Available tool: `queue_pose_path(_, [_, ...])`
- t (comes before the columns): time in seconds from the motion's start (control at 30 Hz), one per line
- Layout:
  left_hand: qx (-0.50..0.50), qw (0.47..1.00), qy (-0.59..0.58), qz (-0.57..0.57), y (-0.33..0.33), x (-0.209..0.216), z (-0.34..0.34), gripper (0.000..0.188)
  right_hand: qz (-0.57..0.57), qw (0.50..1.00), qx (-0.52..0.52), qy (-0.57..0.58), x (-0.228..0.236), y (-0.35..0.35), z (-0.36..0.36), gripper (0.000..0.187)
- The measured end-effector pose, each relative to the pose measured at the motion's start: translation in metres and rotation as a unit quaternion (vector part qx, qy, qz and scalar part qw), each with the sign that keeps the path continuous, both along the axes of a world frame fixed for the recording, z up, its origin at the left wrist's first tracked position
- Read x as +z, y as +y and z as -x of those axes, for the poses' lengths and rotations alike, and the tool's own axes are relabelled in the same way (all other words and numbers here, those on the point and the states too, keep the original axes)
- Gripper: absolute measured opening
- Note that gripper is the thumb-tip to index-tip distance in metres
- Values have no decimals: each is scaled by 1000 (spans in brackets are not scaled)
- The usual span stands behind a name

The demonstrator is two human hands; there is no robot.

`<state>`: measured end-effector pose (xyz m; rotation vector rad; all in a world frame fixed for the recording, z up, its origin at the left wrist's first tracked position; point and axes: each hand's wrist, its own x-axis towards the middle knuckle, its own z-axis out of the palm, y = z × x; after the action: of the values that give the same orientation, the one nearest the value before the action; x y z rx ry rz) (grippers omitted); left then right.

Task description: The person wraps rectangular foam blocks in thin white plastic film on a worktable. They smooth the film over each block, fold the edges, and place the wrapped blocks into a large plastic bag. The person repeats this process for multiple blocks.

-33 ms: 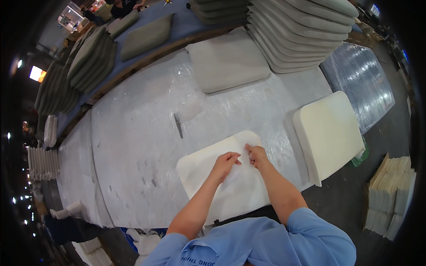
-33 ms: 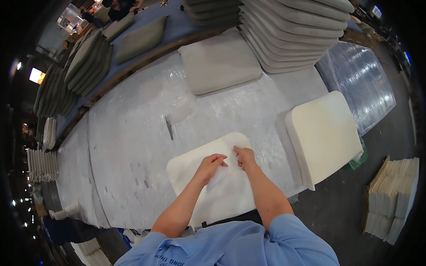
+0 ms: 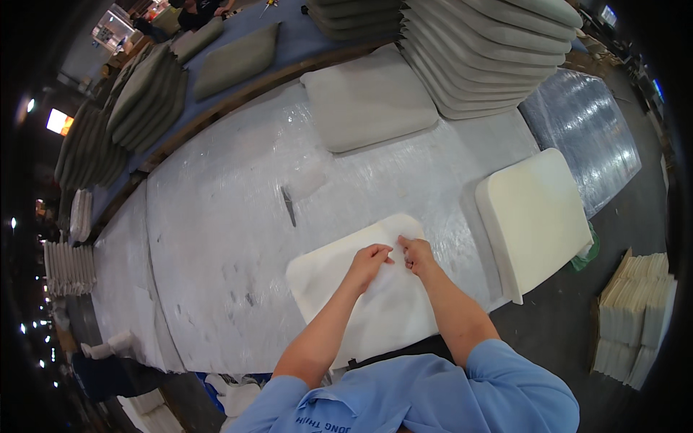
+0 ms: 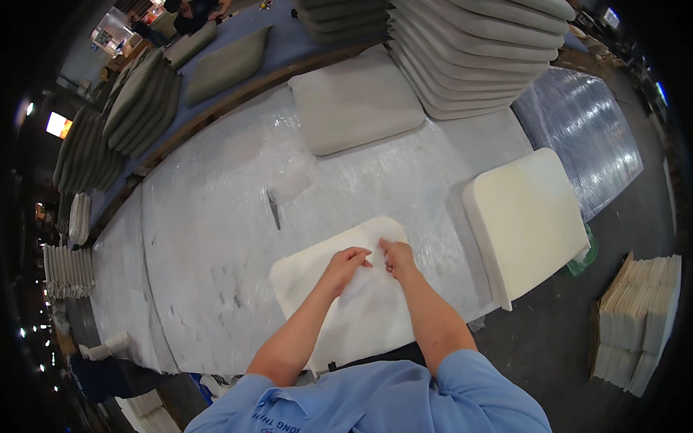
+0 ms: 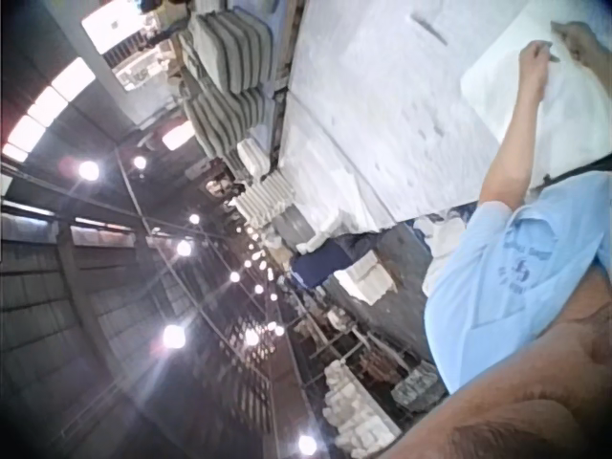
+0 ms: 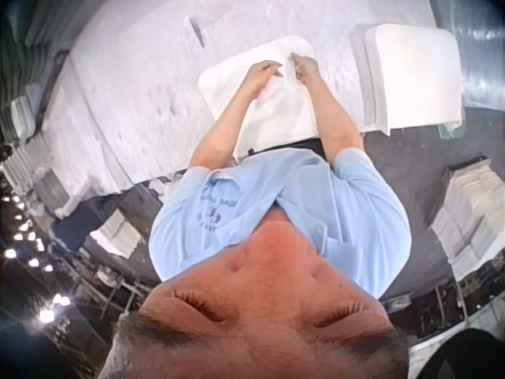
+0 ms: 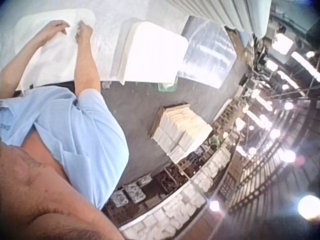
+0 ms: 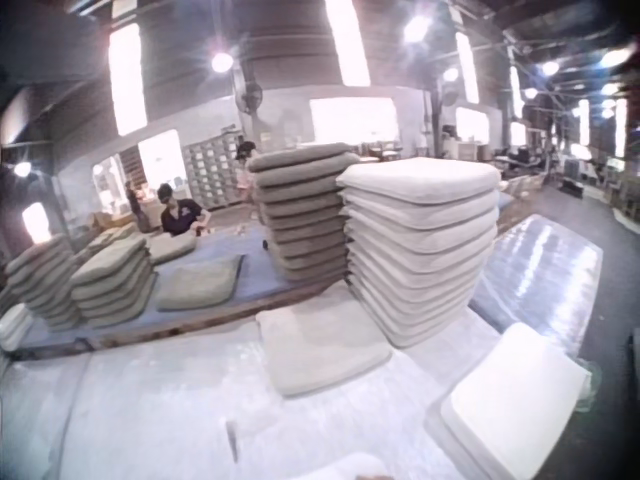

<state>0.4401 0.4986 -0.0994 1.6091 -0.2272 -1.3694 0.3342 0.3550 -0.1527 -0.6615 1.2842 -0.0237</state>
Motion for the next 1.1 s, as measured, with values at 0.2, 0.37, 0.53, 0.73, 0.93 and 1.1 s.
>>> queue_pose_path(0.2, [-16,1000,17,-19,-73,-49,-16,29,70,997,25,3,-7,-1,15,21])
queue_pose_path(0.37, [-47,997,-59,-36,-75,-52,-26,34,180,953,230,82,29,-11,45,22])
queue_pose_path(0.53, [-77,992,-93,-39,-73,-50,-25,42,185,961,204,-24,29,-24,20,20])
queue_pose_path(0.73, [-76,985,-154,-31,-64,-54,-14,49,177,972,146,55,16,-38,22,21])
queue_pose_path(0.93, [65,997,9,-26,-39,-16,-19,43,231,966,110,-37,33,-16,49,19])
queue_pose_path(1.1, [188,977,92,-38,-41,15,21,61,511,823,151,-198,66,37,66,44])
